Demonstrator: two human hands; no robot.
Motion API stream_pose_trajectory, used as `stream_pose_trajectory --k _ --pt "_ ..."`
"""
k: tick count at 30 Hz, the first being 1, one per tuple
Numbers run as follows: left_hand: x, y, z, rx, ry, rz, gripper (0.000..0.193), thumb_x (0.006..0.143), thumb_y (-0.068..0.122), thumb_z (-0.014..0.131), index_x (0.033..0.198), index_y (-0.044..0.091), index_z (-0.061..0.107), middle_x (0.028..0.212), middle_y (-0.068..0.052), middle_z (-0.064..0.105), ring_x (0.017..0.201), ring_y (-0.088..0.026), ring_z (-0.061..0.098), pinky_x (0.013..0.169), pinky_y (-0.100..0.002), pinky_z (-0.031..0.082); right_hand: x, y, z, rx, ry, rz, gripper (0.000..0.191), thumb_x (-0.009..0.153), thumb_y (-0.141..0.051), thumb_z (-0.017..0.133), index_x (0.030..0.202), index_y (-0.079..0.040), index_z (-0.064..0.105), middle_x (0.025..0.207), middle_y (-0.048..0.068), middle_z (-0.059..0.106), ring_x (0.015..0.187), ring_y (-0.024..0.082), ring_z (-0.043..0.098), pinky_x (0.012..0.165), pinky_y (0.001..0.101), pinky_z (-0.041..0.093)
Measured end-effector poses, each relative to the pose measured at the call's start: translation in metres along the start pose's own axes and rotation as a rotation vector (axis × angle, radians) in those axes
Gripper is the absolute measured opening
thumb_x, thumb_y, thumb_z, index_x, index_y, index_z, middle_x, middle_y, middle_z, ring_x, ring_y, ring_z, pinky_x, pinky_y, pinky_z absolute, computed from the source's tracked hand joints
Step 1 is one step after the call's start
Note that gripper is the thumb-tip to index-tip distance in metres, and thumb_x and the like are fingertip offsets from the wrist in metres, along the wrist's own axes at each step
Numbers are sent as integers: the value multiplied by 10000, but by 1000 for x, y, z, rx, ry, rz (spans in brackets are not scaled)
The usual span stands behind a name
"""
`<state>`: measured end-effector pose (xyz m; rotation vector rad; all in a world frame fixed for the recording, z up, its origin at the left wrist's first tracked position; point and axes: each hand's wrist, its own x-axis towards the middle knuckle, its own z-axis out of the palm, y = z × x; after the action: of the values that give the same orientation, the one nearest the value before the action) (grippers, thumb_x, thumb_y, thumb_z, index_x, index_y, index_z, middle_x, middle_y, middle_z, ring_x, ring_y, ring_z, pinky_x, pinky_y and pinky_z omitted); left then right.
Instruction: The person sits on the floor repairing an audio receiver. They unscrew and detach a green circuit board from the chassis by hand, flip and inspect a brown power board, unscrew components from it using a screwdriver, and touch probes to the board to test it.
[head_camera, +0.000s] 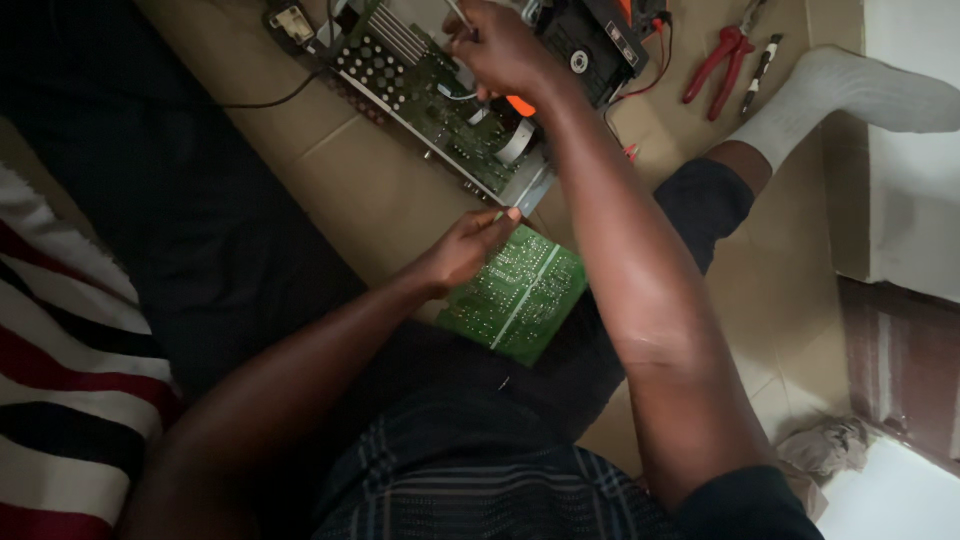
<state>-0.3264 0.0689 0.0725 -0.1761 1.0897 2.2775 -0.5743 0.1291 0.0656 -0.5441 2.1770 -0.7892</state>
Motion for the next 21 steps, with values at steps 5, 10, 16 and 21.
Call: stream_pose_trajectory --k 5,10,16,21 --pt "6 -12 -3 115 32 -14 479 1071 478 449 1053 48 660 819 36 549 787 -88 511 727 -306 473 7 10 -4 -191 134 -250 180 906 -60 685 1072 -17 632 949 110 710 764 231 749 629 386 585" --pt "6 -7 -3 186 20 -39 545 1062 533 411 1073 47 659 838 -11 560 837 -140 552 783 -353 504 17 13 17 -512 307 -267 191 877 -206 807 935 -51 713 874 181 711 819 385 712 699 504 560" --pt "4 -1 -1 195 54 -110 528 1034 553 430 1067 80 663 827 14 561 813 -127 532 761 -350 481 23 -5 27 -649 315 -237 191 853 -214 780 948 -58 726 868 212 702 782 437 679 648 565 520" --pt "9 -10 -4 119 34 -43 494 1082 508 460 999 48 619 766 46 445 711 -106 426 646 -314 407 27 -19 22 -735 183 -237 198 786 -182 738 919 -39 710 878 223 706 852 443 681 728 552 535"
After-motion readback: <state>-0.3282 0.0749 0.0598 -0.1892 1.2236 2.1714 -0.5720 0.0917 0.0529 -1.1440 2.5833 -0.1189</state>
